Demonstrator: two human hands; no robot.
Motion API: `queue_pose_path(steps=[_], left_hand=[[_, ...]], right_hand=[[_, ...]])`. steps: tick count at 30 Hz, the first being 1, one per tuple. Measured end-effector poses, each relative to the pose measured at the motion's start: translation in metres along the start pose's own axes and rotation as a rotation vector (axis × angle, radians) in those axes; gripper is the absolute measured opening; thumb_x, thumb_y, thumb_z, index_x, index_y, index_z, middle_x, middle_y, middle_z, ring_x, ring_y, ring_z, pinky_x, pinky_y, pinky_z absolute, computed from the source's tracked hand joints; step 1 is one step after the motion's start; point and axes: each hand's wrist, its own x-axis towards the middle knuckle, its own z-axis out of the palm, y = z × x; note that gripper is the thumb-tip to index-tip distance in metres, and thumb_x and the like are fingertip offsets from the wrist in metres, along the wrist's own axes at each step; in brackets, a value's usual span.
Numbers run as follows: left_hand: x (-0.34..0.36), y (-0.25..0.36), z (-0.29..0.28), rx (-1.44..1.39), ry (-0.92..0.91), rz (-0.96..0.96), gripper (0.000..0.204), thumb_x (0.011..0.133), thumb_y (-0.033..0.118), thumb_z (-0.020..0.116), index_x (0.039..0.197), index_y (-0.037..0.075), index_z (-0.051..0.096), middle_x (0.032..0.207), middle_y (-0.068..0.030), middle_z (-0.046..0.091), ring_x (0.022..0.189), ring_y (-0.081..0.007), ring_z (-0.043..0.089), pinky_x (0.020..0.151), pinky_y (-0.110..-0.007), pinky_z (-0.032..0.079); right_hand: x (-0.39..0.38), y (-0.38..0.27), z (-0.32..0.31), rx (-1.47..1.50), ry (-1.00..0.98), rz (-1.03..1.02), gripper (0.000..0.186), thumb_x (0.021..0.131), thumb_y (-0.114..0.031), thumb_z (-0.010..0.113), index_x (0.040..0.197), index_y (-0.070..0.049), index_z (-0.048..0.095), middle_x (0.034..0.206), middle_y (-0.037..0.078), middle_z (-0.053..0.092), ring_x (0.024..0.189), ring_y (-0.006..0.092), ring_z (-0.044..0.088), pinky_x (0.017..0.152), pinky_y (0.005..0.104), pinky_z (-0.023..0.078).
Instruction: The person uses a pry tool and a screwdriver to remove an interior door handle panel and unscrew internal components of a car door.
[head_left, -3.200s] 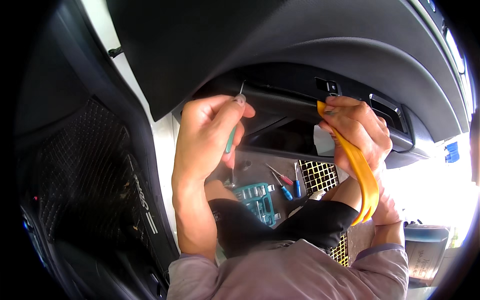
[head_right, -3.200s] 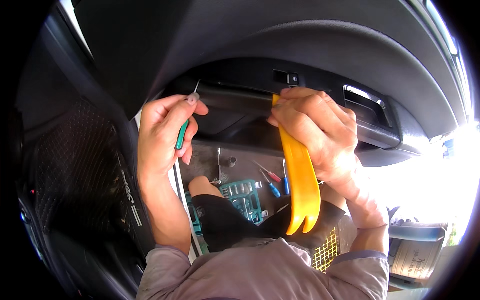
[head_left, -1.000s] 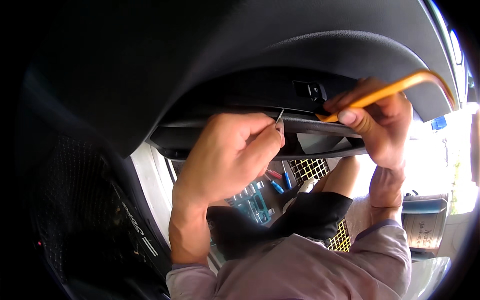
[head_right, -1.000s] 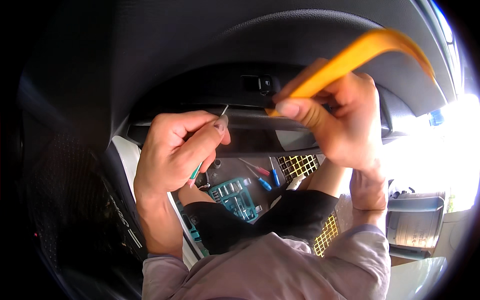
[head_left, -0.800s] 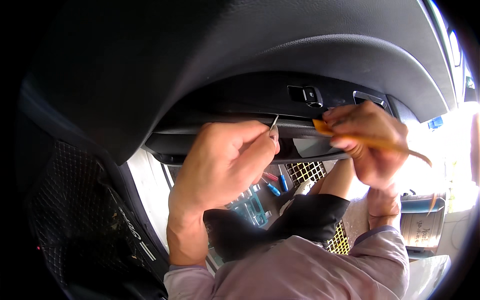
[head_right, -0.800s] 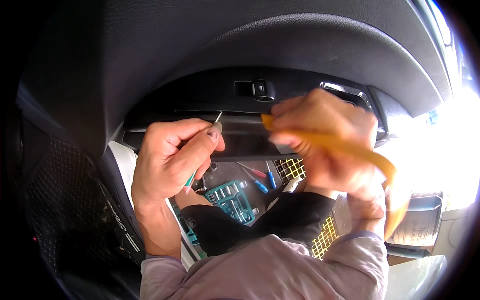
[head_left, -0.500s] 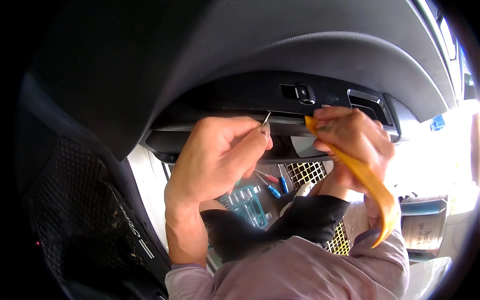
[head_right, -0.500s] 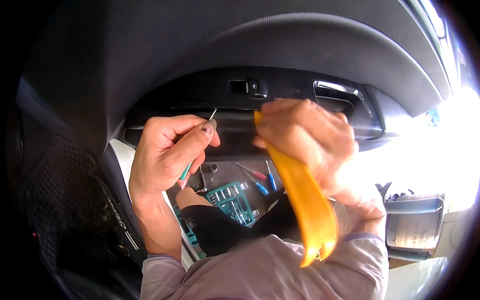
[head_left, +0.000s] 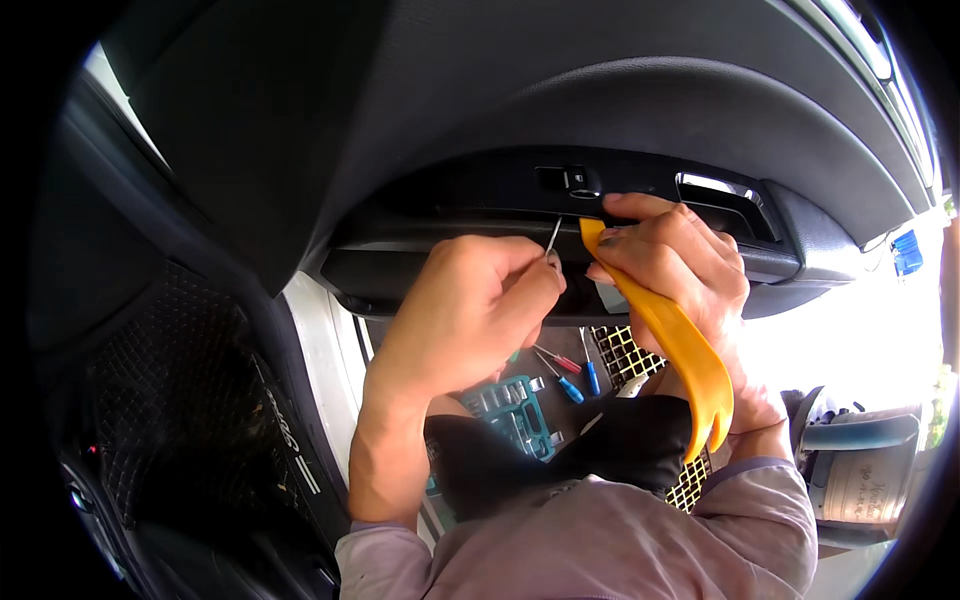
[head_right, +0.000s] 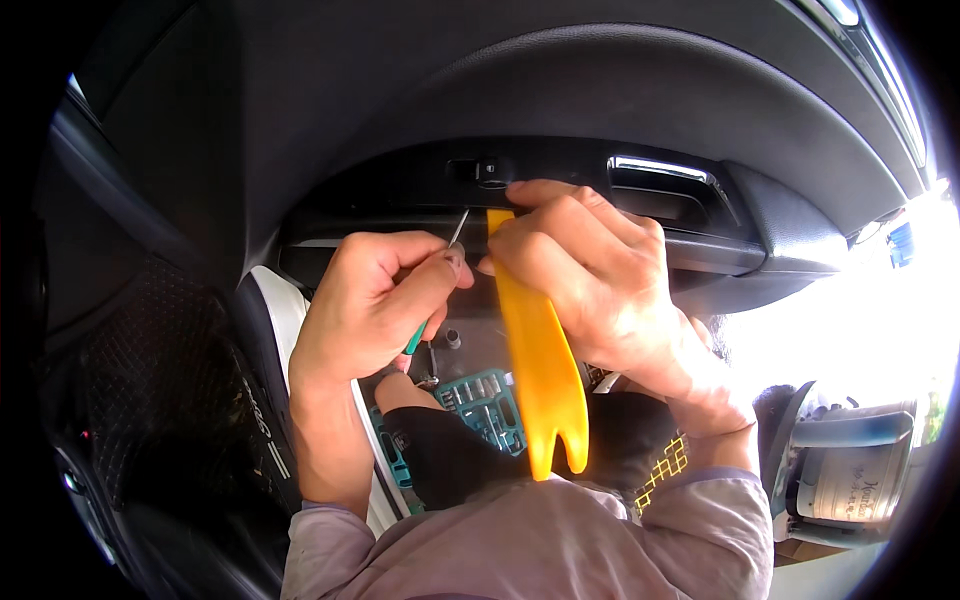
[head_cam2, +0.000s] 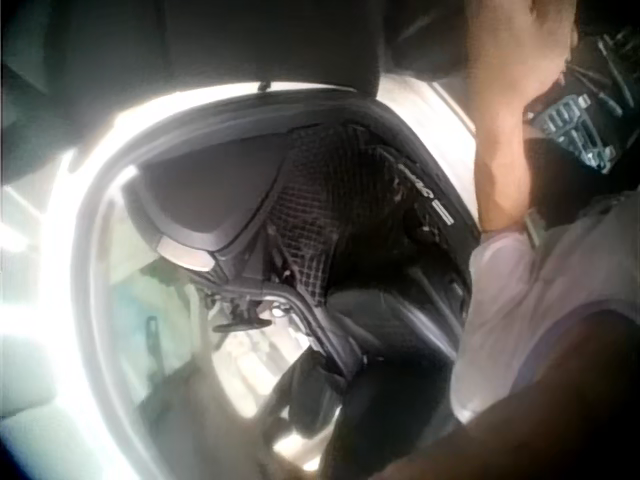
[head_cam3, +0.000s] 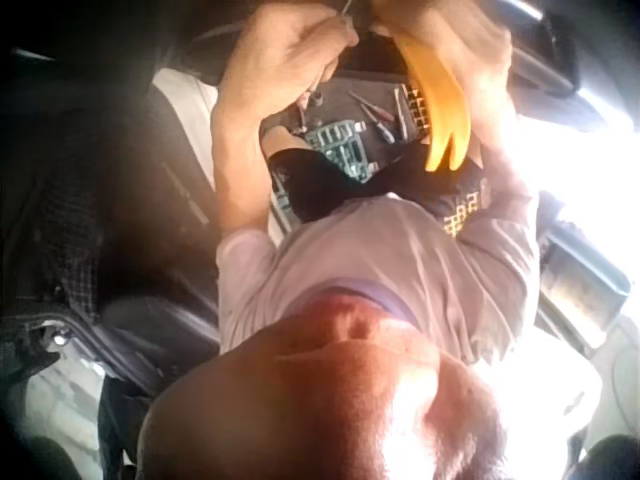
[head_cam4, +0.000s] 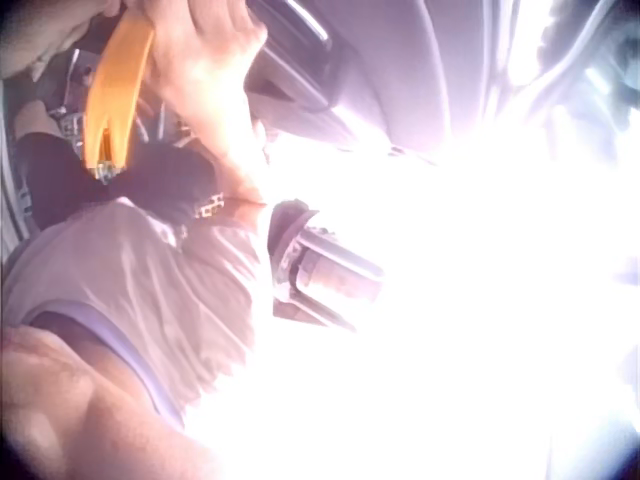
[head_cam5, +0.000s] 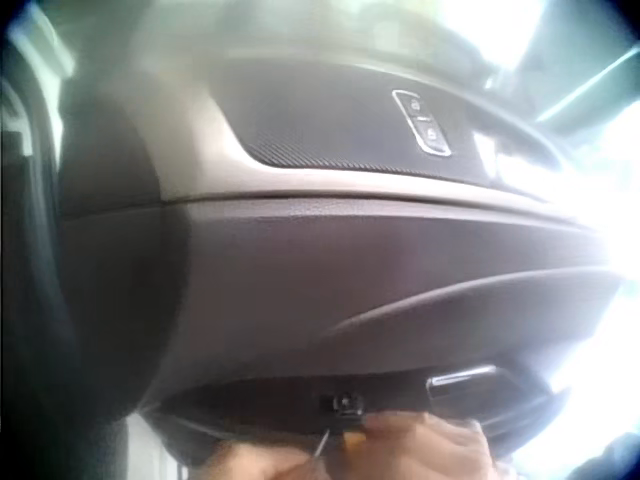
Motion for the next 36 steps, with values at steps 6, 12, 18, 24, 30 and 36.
queue_pose_path(steps=[6, 12, 18, 24, 30, 36], left_hand=[[0.002, 0.005, -0.002, -0.072, 0.0, -0.064, 0.026, 0.101, 0.015, 0.06, 0.09, -0.005, 0.072, 0.053, -0.0035, 0.057, 0.037, -0.0054, 0.045, 0.037, -0.022, 0.033], [0.002, 0.003, 0.0, -0.056, -0.003, -0.034, 0.027, 0.101, 0.014, 0.06, 0.089, -0.007, 0.071, 0.052, -0.0043, 0.056, 0.036, -0.0055, 0.045, 0.036, -0.022, 0.032], [0.003, -0.002, 0.004, -0.053, 0.042, 0.011, 0.027, 0.101, 0.013, 0.059, 0.088, -0.007, 0.071, 0.051, -0.004, 0.056, 0.036, -0.0055, 0.045, 0.036, -0.022, 0.031], [0.004, -0.009, 0.002, -0.054, 0.014, 0.019, 0.029, 0.101, 0.019, 0.06, 0.088, -0.006, 0.07, 0.053, -0.0024, 0.057, 0.038, -0.0061, 0.046, 0.037, -0.024, 0.034], [0.004, -0.007, -0.001, -0.069, 0.024, 0.029, 0.027, 0.101, 0.013, 0.058, 0.088, -0.007, 0.071, 0.05, -0.0037, 0.055, 0.036, -0.0054, 0.044, 0.037, -0.022, 0.03], [0.003, -0.007, 0.0, -0.072, 0.02, 0.022, 0.026, 0.101, 0.012, 0.059, 0.089, -0.007, 0.071, 0.05, -0.0032, 0.055, 0.036, -0.0049, 0.044, 0.038, -0.022, 0.03]], right_hand=[[0.009, -0.006, -0.014, 0.159, -0.065, 0.295, 0.017, 0.081, -0.014, 0.082, 0.088, -0.005, 0.07, 0.089, 0.014, 0.073, 0.078, 0.0245, 0.075, 0.065, 0.0291, 0.059], [-0.006, 0.003, -0.049, 0.183, -0.129, 0.379, 0.016, 0.086, -0.011, 0.08, 0.089, 0.001, 0.069, 0.086, 0.017, 0.072, 0.084, 0.0302, 0.075, 0.071, 0.0351, 0.06], [-0.011, 0.02, -0.051, 0.438, -0.11, 0.412, 0.012, 0.086, -0.009, 0.08, 0.092, -0.001, 0.072, 0.089, 0.012, 0.075, 0.089, 0.0279, 0.076, 0.079, 0.0329, 0.061], [0.001, 0.023, -0.054, 0.54, -0.17, 0.621, 0.016, 0.088, -0.011, 0.08, 0.095, 0.002, 0.072, 0.092, 0.012, 0.076, 0.087, 0.0205, 0.075, 0.08, 0.0291, 0.058], [0.021, 0.03, -0.056, 0.355, -0.326, 0.564, 0.021, 0.085, -0.013, 0.084, 0.091, 0.003, 0.072, 0.067, 0.009, 0.069, 0.059, 0.0135, 0.064, 0.056, 0.0275, 0.048], [0.025, 0.02, -0.066, 0.295, -0.448, 0.594, 0.017, 0.089, -0.011, 0.078, 0.094, 0.003, 0.069, 0.085, 0.01, 0.07, 0.078, 0.0178, 0.071, 0.074, 0.0282, 0.056]])
